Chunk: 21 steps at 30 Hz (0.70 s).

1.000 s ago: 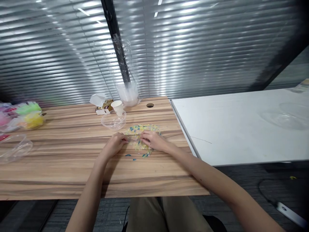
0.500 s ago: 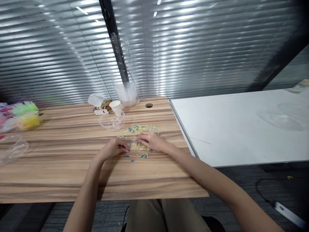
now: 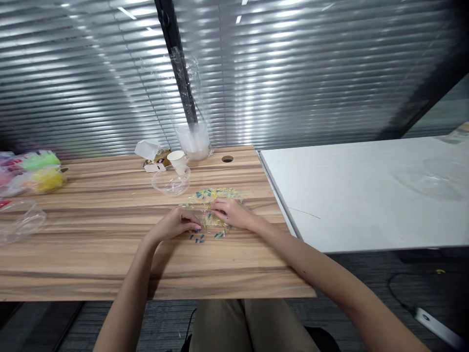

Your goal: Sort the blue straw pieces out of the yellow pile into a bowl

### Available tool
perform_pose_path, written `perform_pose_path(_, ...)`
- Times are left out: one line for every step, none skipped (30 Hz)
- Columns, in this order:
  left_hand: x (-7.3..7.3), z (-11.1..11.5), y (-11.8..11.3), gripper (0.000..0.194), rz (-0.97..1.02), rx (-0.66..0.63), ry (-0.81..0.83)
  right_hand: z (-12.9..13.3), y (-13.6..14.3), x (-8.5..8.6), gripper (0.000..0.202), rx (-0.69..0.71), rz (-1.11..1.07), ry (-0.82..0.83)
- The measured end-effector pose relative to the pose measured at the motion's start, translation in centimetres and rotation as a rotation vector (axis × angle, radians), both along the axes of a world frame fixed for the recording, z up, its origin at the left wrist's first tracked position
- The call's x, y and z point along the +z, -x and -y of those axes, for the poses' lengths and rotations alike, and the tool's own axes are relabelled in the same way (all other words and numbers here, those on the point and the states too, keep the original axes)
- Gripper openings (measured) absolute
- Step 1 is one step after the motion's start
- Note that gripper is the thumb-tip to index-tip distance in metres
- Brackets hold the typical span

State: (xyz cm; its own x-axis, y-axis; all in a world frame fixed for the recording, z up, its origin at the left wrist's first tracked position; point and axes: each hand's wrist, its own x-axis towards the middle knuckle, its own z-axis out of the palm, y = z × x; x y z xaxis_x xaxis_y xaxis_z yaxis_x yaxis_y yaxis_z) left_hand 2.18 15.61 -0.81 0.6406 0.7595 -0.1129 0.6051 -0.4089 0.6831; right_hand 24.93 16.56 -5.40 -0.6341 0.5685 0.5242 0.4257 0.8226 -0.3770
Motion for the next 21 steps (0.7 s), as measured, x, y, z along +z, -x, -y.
perform_pose_path(-0.1, -0.1, 0.0, 0.020, 0.002, -0.007, -0.030, 0.1, 0.0, 0.1, 0.018, 0.003, 0.007, -0.003)
perform_pose_path(-0.2, -0.2, 0.1, 0.020, 0.003, -0.017, -0.047, 0.1, 0.0, 0.1, 0.018, 0.004, 0.009, -0.007)
perform_pose_path(-0.2, -0.2, 0.1, 0.021, -0.002, -0.021, -0.053, 0.1, 0.0, 0.1, 0.018, 0.003, 0.006, -0.010)
perform_pose_path(-0.3, -0.2, 0.1, 0.022, -0.011, -0.019, -0.050, 0.0, 0.1, 0.0, 0.017, 0.000, 0.001, -0.013)
perform_pose_path(-0.3, -0.2, 0.2, 0.023, -0.022, -0.013, -0.041, -0.2, 0.1, -0.1, 0.016, -0.005, -0.005, -0.015)
perform_pose_path(-0.3, -0.2, 0.2, 0.023, -0.032, -0.006, -0.030, -0.3, 0.1, -0.2, 0.015, -0.014, -0.011, -0.016)
perform_pose_path(-0.3, -0.2, 0.2, 0.022, -0.038, -0.002, -0.021, -0.5, 0.1, -0.4, 0.015, -0.027, -0.016, -0.016)
perform_pose_path(-0.3, -0.2, 0.2, 0.021, -0.036, -0.007, -0.012, -0.7, 0.1, -0.5, 0.015, -0.041, -0.020, -0.017)
perform_pose_path(-0.3, -0.1, 0.2, 0.020, -0.027, -0.025, 0.002, -0.9, 0.1, -0.7, 0.014, -0.054, -0.023, -0.018)
perform_pose_path(-0.3, -0.1, 0.2, 0.020, -0.013, -0.052, 0.020, -1.0, 0.1, -0.8, 0.014, -0.063, -0.025, -0.021)
perform_pose_path(-0.4, -0.1, 0.1, 0.020, 0.001, -0.079, 0.036, -1.1, 0.1, -0.8, 0.014, -0.069, -0.028, -0.026)
perform_pose_path(-0.5, -0.1, 0.1, 0.019, 0.010, -0.104, 0.055, -1.1, 0.0, -0.8, 0.014, -0.073, -0.031, -0.033)
perform_pose_path(-0.6, -0.1, 0.1, 0.018, 0.017, -0.117, 0.074, -1.1, 0.0, -0.8, 0.013, -0.075, -0.035, -0.040)
perform_pose_path(-0.7, -0.1, 0.1, 0.017, 0.023, -0.115, 0.092, -1.1, 0.0, -0.7, 0.013, -0.076, -0.041, -0.046)
perform_pose_path(-0.9, 0.0, 0.1, 0.017, 0.029, -0.101, 0.110, -1.0, 0.0, -0.7, 0.013, -0.078, -0.051, -0.049)
perform_pose_path(-1.0, 0.2, 0.1, 0.018, 0.040, -0.079, 0.125, -1.0, 0.0, -0.6, 0.013, -0.080, -0.061, -0.050)
perform_pose_path(-1.1, 0.4, 0.2, 0.020, 0.057, -0.058, 0.136, -1.0, 0.0, -0.6, 0.013, -0.081, -0.071, -0.047)
perform_pose_path(-1.1, 0.7, 0.2, 0.021, 0.075, -0.035, 0.140, -0.9, 0.1, -0.5, 0.012, -0.081, -0.080, -0.041)
perform_pose_path(-1.1, 1.2, 0.2, 0.022, 0.093, -0.008, 0.128, -0.9, 0.1, -0.5, 0.013, -0.081, -0.088, -0.033)
perform_pose_path(-1.1, 1.7, 0.2, 0.024, 0.106, 0.023, 0.102, -0.9, 0.1, -0.5, 0.013, -0.081, -0.094, -0.023)
perform_pose_path(-1.0, 2.3, 0.1, 0.025, 0.116, 0.061, 0.063, -0.9, 0.1, -0.5, 0.014, -0.079, -0.099, -0.015)
